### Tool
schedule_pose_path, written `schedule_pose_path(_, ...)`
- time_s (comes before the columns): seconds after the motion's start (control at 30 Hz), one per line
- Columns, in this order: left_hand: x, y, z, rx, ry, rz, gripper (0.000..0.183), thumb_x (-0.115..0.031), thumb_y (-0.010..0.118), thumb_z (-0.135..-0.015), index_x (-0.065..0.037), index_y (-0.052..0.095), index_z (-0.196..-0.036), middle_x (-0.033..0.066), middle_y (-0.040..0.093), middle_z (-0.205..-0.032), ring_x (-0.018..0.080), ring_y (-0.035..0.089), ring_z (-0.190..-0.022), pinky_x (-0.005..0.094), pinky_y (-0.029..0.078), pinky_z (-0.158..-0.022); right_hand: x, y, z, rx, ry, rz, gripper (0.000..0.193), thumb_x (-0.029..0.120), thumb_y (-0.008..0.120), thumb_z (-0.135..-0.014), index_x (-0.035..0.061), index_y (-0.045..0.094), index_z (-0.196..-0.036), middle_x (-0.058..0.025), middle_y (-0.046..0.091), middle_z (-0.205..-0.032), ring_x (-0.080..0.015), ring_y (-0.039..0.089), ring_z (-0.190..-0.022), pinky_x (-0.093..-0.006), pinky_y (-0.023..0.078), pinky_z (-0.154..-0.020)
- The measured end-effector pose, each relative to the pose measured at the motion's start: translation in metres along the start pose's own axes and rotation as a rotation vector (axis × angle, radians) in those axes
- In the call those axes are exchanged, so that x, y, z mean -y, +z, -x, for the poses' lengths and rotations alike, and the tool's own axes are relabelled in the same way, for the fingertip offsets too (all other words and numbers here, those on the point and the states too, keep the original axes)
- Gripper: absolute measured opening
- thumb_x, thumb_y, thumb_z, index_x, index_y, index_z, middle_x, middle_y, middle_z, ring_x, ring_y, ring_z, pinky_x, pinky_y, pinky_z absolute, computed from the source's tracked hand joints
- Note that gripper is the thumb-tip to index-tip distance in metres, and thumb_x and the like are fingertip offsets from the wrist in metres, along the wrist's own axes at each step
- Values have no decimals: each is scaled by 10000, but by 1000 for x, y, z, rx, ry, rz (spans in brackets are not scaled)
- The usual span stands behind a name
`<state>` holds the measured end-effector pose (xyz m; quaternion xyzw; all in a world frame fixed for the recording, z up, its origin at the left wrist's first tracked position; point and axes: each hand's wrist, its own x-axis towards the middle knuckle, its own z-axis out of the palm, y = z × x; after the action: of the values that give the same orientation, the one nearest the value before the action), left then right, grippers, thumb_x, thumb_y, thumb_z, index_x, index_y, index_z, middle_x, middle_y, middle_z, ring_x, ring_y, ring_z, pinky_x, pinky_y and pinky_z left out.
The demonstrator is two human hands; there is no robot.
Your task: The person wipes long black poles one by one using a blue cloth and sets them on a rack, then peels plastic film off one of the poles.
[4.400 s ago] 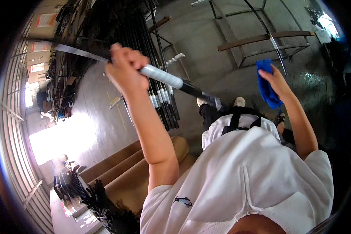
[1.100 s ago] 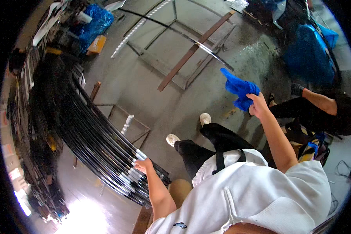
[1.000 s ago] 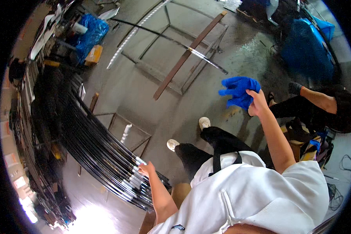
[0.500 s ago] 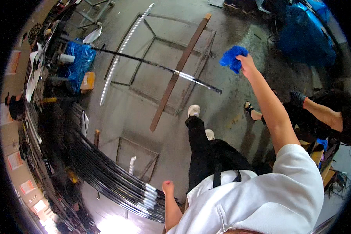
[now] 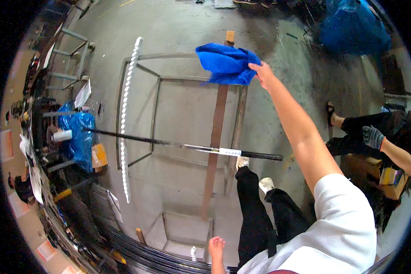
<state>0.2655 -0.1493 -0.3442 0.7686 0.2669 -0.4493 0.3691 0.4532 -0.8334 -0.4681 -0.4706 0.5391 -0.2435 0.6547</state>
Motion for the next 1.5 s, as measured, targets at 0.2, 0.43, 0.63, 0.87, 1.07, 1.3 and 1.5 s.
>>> schedule_pose_path(0.2,-41,-16,-42,78,50,-27,163,-58,526,-872,-3,494,-1022,105,608,-886,172,617,-733,254,503,-646,-46,-1,18,-283,-522,854,452,104,548,-745,77,508,-1194,-222,538,-1075,-377,505,-1011,-447,425,-861)
schedule_pose_path(0.43,-49,-31,-110,224,184,-174,92,-42,492,-884,-39,478,-976,97,593,-766,189,600,-600,296,518,-529,-15,-7,121,342,-287,1141,351,70,487,-753,64,519,-1103,-204,618,-847,-358,624,-743,-449,499,-586)
schedule_pose_path(0.63,-129,8,-176,390,171,-198,85,-46,499,-878,-54,475,-959,96,590,-729,196,588,-556,308,506,-479,-56,-138,235,476,-225,867,285,127,485,-735,68,581,-997,-188,624,-849,-377,594,-827,-490,466,-708)
schedule_pose_path(0.87,-258,111,-178,452,294,-350,78,-53,519,-856,-83,467,-906,98,575,-678,215,562,-482,305,449,-391,-23,-398,436,65,265,1021,372,149,485,-737,104,594,-1090,-145,635,-989,-324,597,-923,-447,476,-725)
schedule_pose_path(1.07,-300,227,-29,411,504,-354,130,-41,509,-829,-92,457,-937,93,558,-687,187,519,-470,273,422,-411,-83,-584,556,-542,293,650,274,109,554,-755,81,617,-1020,-115,651,-901,-245,634,-746,-381,492,-628)
schedule_pose_path(1.3,-176,325,82,539,397,-536,93,-44,486,-846,-48,485,-939,97,559,-715,200,569,-565,278,457,-460,-139,-756,569,-645,71,765,190,117,551,-817,26,601,-976,-149,637,-829,-285,614,-717,-379,489,-654)
schedule_pose_path(1.5,-110,359,169,610,368,-1307,102,-53,527,-856,-45,544,-956,108,621,-812,198,605,-630,272,475,-528,-57,-905,552,-896,47,664,172,139,541,-827,19,615,-927,-171,631,-844,-346,605,-793,-407,481,-702)
